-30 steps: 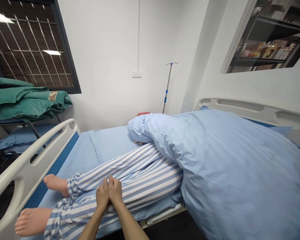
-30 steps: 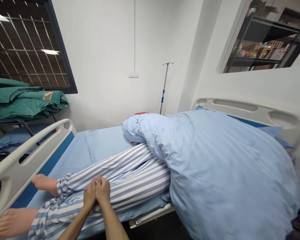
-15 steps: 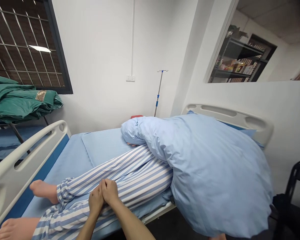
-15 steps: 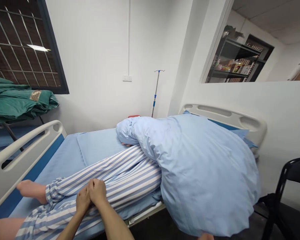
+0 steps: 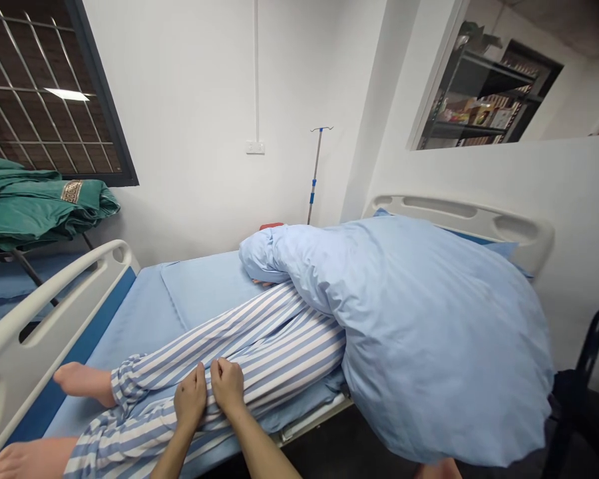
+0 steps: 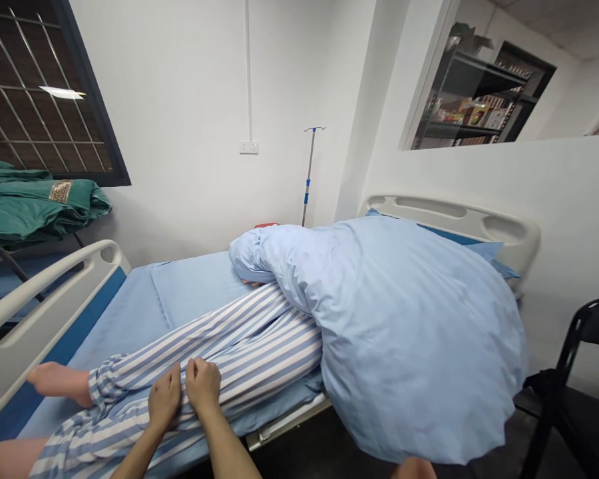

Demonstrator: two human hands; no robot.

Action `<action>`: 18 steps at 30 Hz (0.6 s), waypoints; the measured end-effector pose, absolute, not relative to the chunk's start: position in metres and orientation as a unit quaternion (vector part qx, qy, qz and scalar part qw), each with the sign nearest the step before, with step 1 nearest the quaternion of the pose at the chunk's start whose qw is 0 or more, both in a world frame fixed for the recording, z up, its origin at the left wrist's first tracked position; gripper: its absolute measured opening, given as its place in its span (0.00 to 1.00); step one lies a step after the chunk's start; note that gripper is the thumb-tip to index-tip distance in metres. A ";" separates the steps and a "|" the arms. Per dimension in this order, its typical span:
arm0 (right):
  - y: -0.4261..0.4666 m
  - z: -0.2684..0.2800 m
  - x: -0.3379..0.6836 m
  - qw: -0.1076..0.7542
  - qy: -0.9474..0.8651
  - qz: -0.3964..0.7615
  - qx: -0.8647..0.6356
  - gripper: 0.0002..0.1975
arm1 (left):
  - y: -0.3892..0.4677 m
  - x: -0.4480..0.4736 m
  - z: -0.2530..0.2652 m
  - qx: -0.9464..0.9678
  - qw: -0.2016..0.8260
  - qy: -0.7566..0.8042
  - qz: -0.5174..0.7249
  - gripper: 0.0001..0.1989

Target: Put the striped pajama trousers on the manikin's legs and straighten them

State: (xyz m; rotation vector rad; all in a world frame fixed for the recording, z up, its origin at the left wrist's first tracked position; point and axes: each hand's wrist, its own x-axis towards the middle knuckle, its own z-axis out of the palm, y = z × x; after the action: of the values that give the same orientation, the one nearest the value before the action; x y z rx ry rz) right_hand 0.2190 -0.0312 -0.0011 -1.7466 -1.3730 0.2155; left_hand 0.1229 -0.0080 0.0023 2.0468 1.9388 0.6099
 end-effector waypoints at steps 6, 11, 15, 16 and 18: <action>-0.025 0.007 0.227 0.475 -0.515 0.151 -0.698 0.23 | -0.005 0.127 0.002 0.713 0.165 0.651 0.204 0.19; -0.023 0.009 0.233 0.507 -0.503 0.225 -0.664 0.18 | 0.003 0.150 0.026 0.711 0.229 0.600 0.286 0.21; -0.026 0.009 0.243 0.517 -0.500 0.232 -0.654 0.16 | 0.005 0.174 0.041 0.640 0.289 0.610 0.367 0.24; -0.028 0.008 0.248 0.518 -0.499 0.232 -0.655 0.18 | 0.004 0.177 0.040 0.621 0.299 0.614 0.385 0.25; -0.033 0.004 0.259 0.517 -0.496 0.232 -0.658 0.22 | 0.000 0.180 0.031 0.605 0.287 0.626 0.399 0.24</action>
State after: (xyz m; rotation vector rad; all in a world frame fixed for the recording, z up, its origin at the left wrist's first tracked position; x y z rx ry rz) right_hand 0.2586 -0.0329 0.0041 -1.5804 -1.1911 0.5564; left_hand 0.1796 -0.0002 0.0306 1.6171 1.6734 1.0670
